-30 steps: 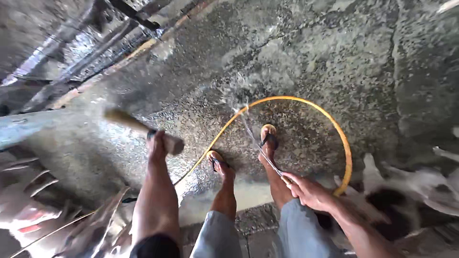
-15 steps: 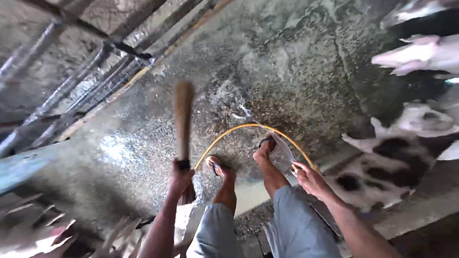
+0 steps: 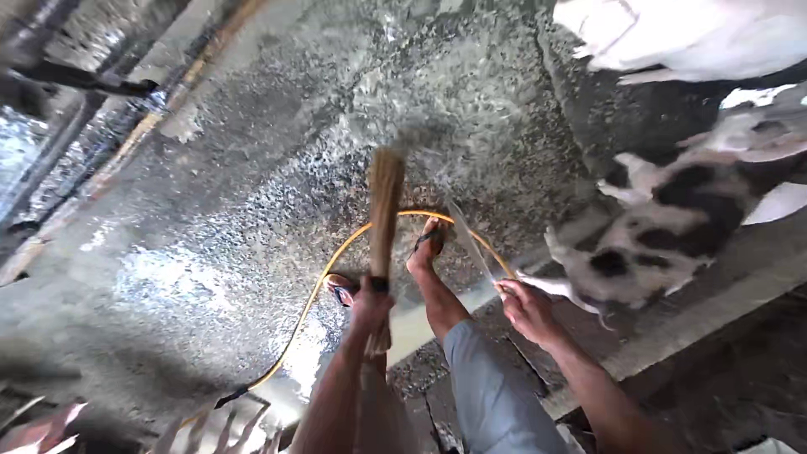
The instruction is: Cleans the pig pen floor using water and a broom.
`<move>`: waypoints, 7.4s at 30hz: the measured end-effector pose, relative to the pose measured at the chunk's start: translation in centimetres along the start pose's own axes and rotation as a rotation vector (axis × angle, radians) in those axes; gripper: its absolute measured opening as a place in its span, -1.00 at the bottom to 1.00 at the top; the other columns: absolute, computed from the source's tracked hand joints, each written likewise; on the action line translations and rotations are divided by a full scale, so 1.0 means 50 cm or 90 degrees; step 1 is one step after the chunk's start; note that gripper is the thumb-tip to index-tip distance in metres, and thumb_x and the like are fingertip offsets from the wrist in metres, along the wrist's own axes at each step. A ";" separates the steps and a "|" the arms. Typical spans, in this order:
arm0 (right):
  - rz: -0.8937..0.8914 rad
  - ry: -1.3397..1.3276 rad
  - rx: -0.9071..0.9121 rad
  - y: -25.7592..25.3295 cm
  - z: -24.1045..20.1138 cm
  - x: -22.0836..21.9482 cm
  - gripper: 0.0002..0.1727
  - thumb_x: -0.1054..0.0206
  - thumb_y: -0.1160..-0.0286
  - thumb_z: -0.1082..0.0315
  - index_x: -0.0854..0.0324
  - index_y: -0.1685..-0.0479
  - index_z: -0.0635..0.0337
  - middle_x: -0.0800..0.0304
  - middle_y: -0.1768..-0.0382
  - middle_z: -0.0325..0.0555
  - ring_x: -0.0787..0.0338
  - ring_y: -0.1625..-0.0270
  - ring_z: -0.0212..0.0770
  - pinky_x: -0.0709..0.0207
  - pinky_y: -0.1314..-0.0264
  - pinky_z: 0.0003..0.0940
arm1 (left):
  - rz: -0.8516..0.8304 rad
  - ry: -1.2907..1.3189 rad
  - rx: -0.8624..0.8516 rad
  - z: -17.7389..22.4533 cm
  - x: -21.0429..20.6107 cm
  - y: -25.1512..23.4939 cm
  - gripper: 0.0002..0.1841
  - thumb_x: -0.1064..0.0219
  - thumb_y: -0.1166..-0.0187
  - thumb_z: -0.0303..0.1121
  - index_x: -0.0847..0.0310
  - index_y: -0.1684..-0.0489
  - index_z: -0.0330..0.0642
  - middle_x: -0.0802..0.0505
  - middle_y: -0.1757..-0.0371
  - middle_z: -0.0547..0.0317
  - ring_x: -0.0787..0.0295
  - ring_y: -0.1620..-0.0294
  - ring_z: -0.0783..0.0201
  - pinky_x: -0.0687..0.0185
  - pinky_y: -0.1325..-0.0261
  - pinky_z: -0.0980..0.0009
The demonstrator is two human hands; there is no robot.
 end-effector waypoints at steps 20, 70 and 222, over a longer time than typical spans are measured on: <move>0.044 -0.242 -0.048 -0.053 0.064 0.167 -0.52 0.03 -0.80 0.27 -0.40 -0.58 0.27 -0.56 0.49 -0.04 -0.53 0.54 -0.17 -0.53 0.41 -0.14 | 0.016 -0.223 -0.001 0.390 0.061 -0.034 0.08 -0.61 -0.30 -0.13 0.04 -0.90 0.01 -0.82 -0.22 -0.31 -0.82 -0.21 -0.27 -0.67 -0.25 -0.32; -0.016 -0.323 -0.060 -0.061 0.082 0.124 -0.49 -0.06 -0.84 0.17 -0.43 -0.64 0.21 -0.72 0.49 0.07 -0.69 0.49 -0.02 -0.62 0.26 0.06 | 0.190 0.540 -0.067 0.583 0.025 -0.181 -0.79 -0.09 -0.77 -0.24 -0.47 -0.06 -0.20 -0.71 0.35 0.15 -0.69 0.40 0.28 -0.72 0.31 0.23; 0.060 -0.996 -0.558 0.252 -0.452 -0.243 -0.45 0.01 -0.85 0.14 -0.28 -0.80 -0.07 -0.84 -0.09 0.31 -0.83 -0.14 0.39 -0.59 -0.25 0.43 | -0.057 -0.673 -0.160 1.177 -0.192 -0.127 -0.62 -0.24 -0.68 -0.14 -0.51 -0.28 -0.21 -0.76 0.01 -0.03 -0.73 0.13 0.16 -0.71 0.13 0.14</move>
Point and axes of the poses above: each hand's wrist, its own y-axis away from the middle knuckle, its own x-axis out of the back of the hand, z = x × y, the point moved 3 cm from there along -y, towards the middle knuckle
